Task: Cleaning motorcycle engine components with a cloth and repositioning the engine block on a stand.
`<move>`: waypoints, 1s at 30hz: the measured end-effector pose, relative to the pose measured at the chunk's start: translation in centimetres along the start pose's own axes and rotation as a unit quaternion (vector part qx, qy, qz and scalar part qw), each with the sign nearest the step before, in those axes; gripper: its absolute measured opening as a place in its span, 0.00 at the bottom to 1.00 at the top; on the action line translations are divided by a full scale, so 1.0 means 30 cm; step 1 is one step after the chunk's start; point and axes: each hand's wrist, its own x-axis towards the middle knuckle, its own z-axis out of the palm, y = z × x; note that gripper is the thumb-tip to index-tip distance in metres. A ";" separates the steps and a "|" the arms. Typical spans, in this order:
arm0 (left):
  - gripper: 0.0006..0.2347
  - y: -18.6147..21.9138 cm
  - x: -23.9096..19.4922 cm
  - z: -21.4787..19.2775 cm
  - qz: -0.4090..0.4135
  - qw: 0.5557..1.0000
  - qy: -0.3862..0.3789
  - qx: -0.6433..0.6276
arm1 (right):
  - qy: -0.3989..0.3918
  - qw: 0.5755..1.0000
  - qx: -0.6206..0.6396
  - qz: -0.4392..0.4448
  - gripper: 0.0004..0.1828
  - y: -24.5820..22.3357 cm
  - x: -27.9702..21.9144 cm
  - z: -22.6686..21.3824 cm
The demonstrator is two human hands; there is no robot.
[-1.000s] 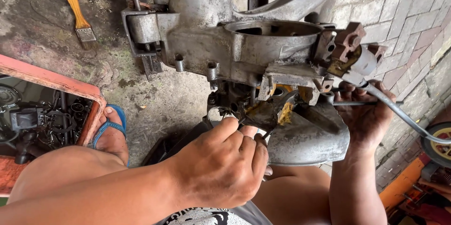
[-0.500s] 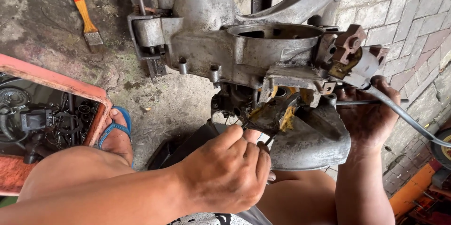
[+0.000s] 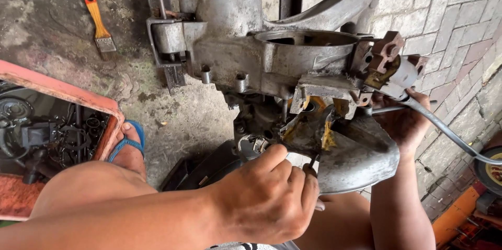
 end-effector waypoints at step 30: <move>0.18 -0.010 0.026 0.016 0.001 0.999 0.016 -0.043 | -0.075 0.995 0.041 0.060 0.10 -0.005 -0.015 0.052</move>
